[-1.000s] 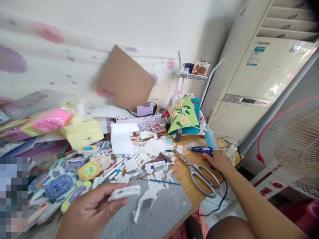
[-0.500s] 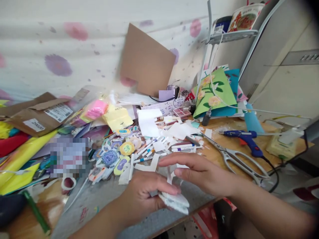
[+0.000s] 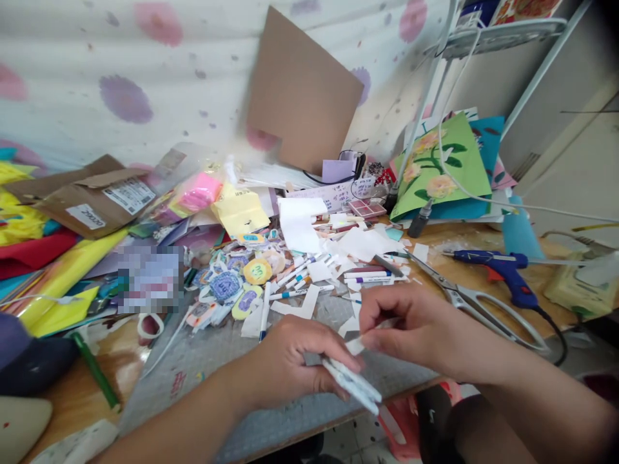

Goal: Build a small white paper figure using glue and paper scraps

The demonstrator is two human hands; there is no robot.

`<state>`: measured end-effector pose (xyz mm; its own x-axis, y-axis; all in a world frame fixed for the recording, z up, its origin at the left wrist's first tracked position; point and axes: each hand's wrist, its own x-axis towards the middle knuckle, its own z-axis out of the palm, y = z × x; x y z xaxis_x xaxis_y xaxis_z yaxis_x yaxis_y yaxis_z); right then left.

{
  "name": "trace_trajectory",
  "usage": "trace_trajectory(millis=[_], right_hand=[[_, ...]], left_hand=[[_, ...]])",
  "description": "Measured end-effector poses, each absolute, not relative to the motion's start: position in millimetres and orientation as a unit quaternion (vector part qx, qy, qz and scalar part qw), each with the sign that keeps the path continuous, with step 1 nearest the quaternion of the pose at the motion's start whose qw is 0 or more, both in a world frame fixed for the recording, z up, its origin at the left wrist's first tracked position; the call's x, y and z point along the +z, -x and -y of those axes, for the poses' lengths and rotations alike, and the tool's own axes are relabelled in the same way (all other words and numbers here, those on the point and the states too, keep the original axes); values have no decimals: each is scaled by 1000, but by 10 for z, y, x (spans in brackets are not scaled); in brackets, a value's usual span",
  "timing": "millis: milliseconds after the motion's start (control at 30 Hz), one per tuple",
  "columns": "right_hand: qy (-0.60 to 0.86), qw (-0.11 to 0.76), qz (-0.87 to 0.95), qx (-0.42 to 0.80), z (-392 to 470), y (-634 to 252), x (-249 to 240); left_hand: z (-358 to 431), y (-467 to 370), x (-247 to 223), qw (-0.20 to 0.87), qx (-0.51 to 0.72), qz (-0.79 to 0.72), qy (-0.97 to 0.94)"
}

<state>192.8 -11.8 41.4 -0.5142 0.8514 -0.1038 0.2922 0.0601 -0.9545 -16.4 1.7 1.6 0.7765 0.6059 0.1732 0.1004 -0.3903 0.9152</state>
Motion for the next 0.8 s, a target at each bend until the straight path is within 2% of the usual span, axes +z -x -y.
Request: trace_trajectory(millis=[167, 800], right_hand=[[386, 226, 616, 649, 238, -1945, 438], [449, 175, 665, 571, 175, -1837, 368]], left_hand=[[-17, 163, 44, 500, 226, -245, -799], [-6, 171, 11, 453, 189, -262, -831]])
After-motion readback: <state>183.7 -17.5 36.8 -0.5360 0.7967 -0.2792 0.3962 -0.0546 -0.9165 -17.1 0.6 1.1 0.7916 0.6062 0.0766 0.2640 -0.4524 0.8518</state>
